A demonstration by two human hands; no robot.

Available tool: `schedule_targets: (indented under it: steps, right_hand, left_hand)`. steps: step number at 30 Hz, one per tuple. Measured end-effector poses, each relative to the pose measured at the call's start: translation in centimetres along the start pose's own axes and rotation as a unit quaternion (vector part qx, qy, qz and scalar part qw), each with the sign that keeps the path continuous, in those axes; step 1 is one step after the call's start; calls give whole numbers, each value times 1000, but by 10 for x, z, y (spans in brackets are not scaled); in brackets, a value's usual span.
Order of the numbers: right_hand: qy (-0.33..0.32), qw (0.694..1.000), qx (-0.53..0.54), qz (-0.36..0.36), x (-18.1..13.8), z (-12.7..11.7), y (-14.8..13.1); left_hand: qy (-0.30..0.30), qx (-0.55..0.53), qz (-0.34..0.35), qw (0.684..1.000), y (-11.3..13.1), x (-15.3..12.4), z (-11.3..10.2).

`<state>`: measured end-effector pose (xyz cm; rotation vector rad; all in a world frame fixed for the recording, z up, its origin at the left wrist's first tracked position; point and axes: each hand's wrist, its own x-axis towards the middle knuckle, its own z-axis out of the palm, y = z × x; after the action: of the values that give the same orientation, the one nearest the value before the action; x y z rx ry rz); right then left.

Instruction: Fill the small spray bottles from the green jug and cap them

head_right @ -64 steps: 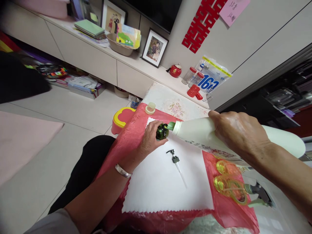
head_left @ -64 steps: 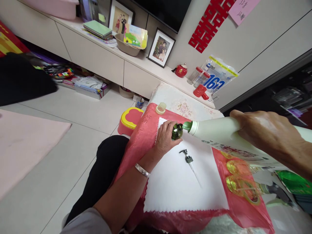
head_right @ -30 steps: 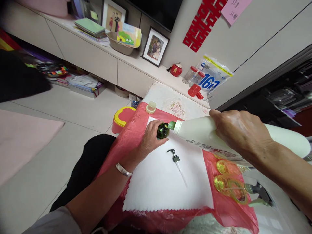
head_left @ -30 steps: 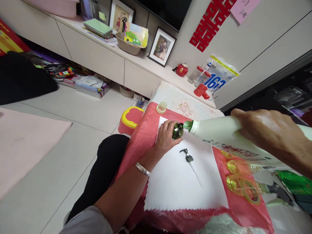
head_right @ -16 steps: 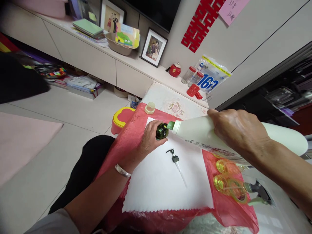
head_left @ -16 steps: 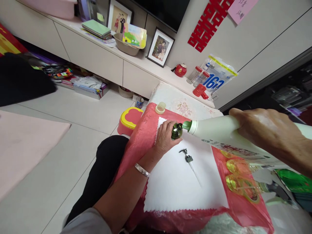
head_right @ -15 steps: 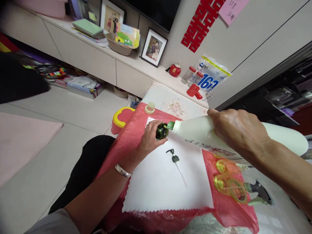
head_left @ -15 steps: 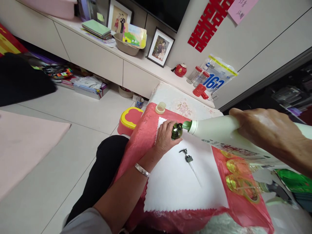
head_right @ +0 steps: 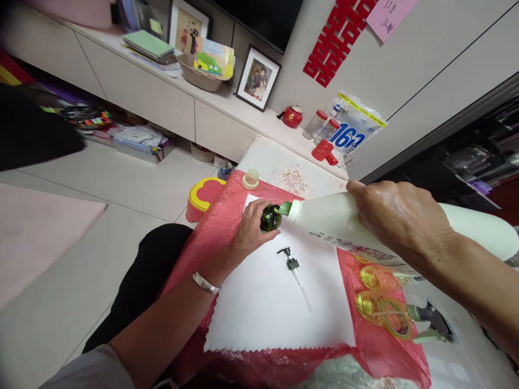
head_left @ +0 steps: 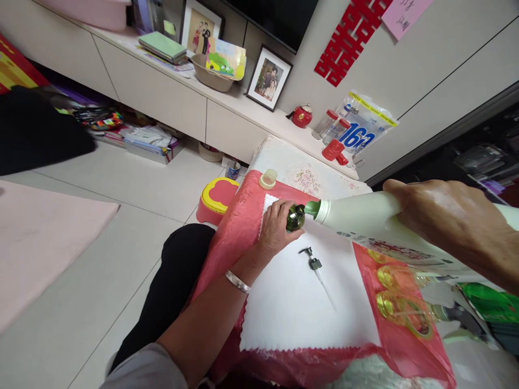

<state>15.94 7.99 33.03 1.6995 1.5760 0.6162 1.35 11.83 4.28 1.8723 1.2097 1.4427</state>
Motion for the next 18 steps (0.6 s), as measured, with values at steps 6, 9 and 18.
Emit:
schedule_targets:
  steps: [6, 9, 18]
  right_hand:
    - [-16, 1000, -1, 5, -1, -4, -2]
    - [-16, 1000, -3, 6, -1, -5, -3]
    - [-9, 1000, -11, 7, -1, -5, -3]
  left_hand:
    - [-2, 3, -2, 1000, -1, 0, 1]
    - [-3, 1, -1, 1000, -1, 0, 1]
    - [-1, 2, -3, 1000, 0, 0, 0]
